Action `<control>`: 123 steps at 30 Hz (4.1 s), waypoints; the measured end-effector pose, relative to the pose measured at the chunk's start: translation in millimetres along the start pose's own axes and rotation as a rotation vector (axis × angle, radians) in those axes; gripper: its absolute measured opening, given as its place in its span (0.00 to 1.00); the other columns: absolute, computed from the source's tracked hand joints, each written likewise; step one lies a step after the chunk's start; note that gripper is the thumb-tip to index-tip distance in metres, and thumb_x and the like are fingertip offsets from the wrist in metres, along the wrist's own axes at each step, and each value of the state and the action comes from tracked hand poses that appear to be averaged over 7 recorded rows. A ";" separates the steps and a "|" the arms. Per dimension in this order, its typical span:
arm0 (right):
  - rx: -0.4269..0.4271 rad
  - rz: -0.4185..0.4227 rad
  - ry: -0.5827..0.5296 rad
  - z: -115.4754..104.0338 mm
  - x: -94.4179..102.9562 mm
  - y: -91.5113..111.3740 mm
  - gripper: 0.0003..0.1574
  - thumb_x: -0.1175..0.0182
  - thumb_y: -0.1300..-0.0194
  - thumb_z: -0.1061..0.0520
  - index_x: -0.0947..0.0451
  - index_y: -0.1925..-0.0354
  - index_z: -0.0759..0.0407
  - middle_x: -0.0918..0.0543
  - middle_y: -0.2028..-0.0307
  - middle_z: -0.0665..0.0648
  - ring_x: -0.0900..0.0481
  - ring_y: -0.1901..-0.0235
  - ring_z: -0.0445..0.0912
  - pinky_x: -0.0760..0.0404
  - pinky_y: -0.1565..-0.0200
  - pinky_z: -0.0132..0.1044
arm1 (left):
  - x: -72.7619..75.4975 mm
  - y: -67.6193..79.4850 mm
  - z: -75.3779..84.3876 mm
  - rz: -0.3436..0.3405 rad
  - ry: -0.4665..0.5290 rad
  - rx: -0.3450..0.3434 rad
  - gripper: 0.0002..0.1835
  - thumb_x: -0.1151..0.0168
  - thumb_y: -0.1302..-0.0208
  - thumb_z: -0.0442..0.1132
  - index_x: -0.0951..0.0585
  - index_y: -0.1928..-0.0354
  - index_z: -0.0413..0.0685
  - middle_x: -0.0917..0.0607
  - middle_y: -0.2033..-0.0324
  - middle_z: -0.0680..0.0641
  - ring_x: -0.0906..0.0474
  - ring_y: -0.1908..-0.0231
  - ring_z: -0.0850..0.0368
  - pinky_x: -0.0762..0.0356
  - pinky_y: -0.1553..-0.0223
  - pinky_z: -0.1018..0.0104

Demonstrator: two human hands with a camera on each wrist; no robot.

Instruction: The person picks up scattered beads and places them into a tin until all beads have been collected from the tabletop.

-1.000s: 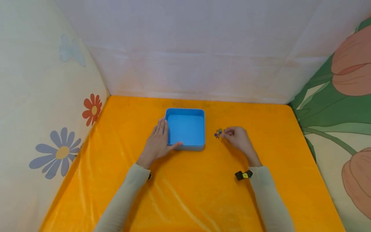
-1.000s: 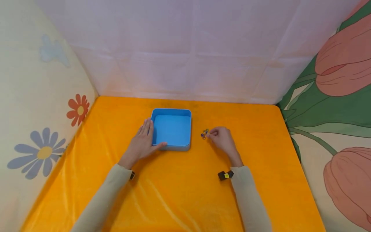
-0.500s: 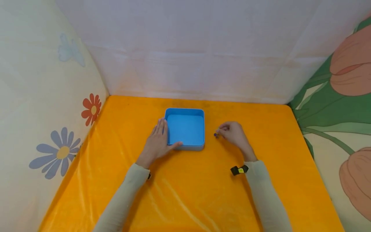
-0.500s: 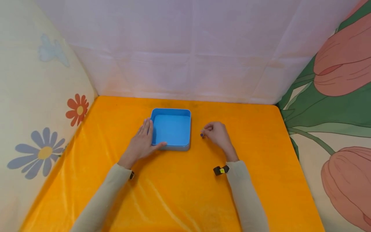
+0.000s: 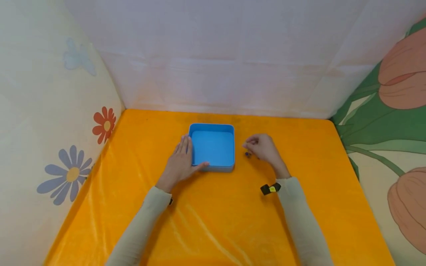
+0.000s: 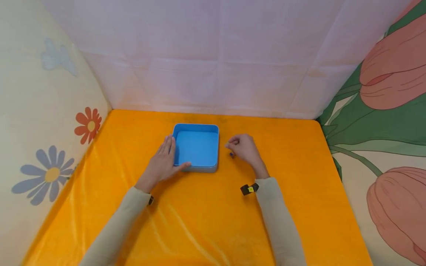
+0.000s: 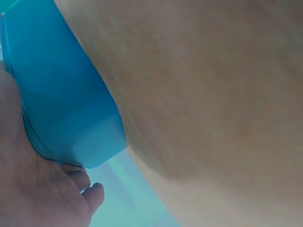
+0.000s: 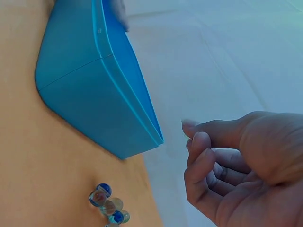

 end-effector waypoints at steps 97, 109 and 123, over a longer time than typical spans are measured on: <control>0.144 -0.237 0.007 -72.7 -68.0 -83.5 0.14 0.34 0.25 0.52 0.12 0.53 0.62 0.11 0.63 0.71 0.14 0.62 0.65 0.12 0.54 0.54 | 5.1 4.3 3.2 0.000 -0.023 -0.005 0.68 0.50 0.35 0.81 0.60 0.17 0.32 0.58 0.16 0.33 0.60 0.15 0.37 0.52 0.16 0.44; 0.133 -0.255 0.055 -79.5 -76.1 -94.3 0.13 0.34 0.25 0.52 0.12 0.55 0.61 0.11 0.65 0.68 0.14 0.62 0.61 0.13 0.57 0.47 | 6.6 5.2 3.9 -0.007 -0.033 -0.002 0.67 0.51 0.34 0.80 0.60 0.17 0.32 0.58 0.16 0.33 0.60 0.15 0.38 0.53 0.16 0.45; 0.130 -0.286 0.087 -77.1 -82.4 -104.7 0.14 0.33 0.26 0.52 0.13 0.52 0.62 0.10 0.66 0.64 0.13 0.62 0.58 0.14 0.57 0.44 | 2.7 8.6 6.6 0.015 -0.002 -0.014 0.68 0.50 0.35 0.82 0.59 0.17 0.32 0.57 0.16 0.32 0.60 0.15 0.37 0.52 0.16 0.44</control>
Point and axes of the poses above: each hand's wrist, its own y-axis away from the middle knuckle, its own x-axis out of the back of the hand, z = x × y, the point moved 2 cm from there along -y, towards the middle knuckle
